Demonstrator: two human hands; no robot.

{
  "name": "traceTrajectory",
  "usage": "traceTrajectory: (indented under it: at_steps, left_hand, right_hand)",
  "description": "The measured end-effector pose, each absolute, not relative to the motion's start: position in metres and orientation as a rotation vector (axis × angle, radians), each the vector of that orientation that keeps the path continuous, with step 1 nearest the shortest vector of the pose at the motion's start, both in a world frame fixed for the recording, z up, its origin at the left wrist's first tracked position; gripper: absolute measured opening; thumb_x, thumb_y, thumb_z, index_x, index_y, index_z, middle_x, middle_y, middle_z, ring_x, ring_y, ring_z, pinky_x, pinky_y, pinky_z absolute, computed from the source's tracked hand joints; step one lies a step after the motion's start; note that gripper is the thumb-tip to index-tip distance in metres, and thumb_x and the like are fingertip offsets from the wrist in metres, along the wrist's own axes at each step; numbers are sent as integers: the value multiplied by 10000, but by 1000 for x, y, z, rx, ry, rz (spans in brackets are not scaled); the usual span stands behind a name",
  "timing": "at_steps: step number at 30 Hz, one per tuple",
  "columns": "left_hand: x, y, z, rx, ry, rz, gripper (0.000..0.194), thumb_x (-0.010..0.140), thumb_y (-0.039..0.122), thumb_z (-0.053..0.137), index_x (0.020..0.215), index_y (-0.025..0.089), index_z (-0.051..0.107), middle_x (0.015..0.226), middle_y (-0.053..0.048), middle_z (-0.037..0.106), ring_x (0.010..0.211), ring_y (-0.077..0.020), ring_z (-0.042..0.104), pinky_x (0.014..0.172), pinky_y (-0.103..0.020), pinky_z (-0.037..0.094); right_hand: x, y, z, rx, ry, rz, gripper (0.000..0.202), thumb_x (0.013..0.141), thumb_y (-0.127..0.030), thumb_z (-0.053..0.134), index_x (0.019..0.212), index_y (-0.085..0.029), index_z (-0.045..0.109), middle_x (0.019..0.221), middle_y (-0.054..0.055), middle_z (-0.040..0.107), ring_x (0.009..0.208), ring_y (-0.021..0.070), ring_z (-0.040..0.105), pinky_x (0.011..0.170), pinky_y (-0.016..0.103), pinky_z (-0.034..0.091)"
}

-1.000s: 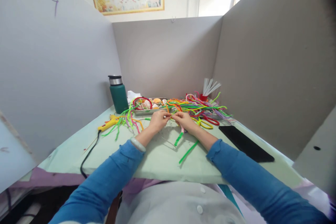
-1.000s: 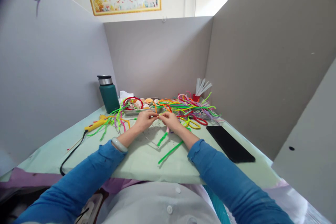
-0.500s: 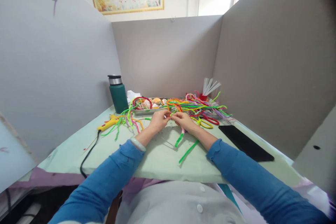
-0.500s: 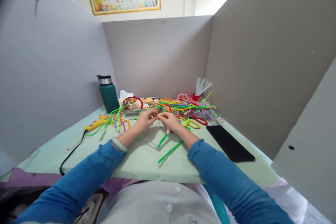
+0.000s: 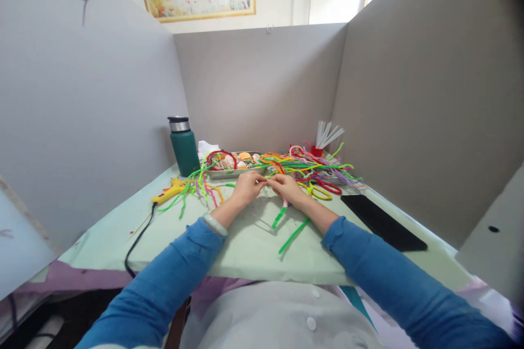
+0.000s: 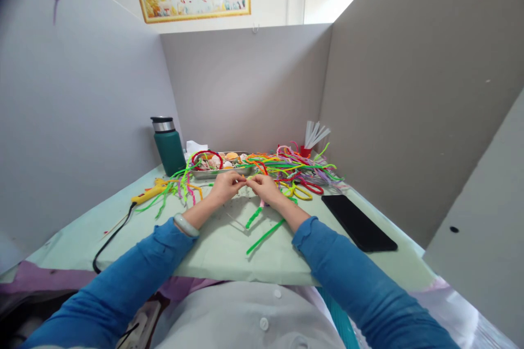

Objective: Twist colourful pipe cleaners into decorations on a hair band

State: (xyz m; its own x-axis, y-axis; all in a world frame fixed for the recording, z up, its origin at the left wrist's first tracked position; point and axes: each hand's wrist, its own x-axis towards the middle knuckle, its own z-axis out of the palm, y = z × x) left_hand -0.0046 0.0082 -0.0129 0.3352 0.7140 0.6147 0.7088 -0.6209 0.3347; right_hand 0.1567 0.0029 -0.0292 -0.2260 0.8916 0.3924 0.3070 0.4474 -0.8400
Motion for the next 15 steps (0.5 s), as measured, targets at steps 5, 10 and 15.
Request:
traceTrajectory:
  at_steps: [5,10,15]
  left_hand:
    - [-5,8,-12,2577,1328,1159,170,758,252,579,821,167,712,859,-63,656,680,-120,555,652,-222,404]
    - [-4,5,-10,2503,1375,1052,212,768,282,556,847,166,716,704,-46,662,602,-118,552,591,-206,387]
    - [-4,5,-10,2405,1407,1022,237,765,313,551,845,164,717,551,-23,622,546,-116,537,551,-199,370]
  right_hand:
    - [157,4,-30,-1031,-1760,766,299,733,-429,514,645,-145,544,466,-46,413,417,63,344,389,185,266]
    - [157,5,-31,-1036,-1757,753,290,731,-420,520,626,-150,528,458,-51,412,416,61,337,404,186,261]
    - [158,5,-31,-1030,-1768,732,287,732,-424,519,644,-151,536,467,-48,425,429,68,350,416,190,267]
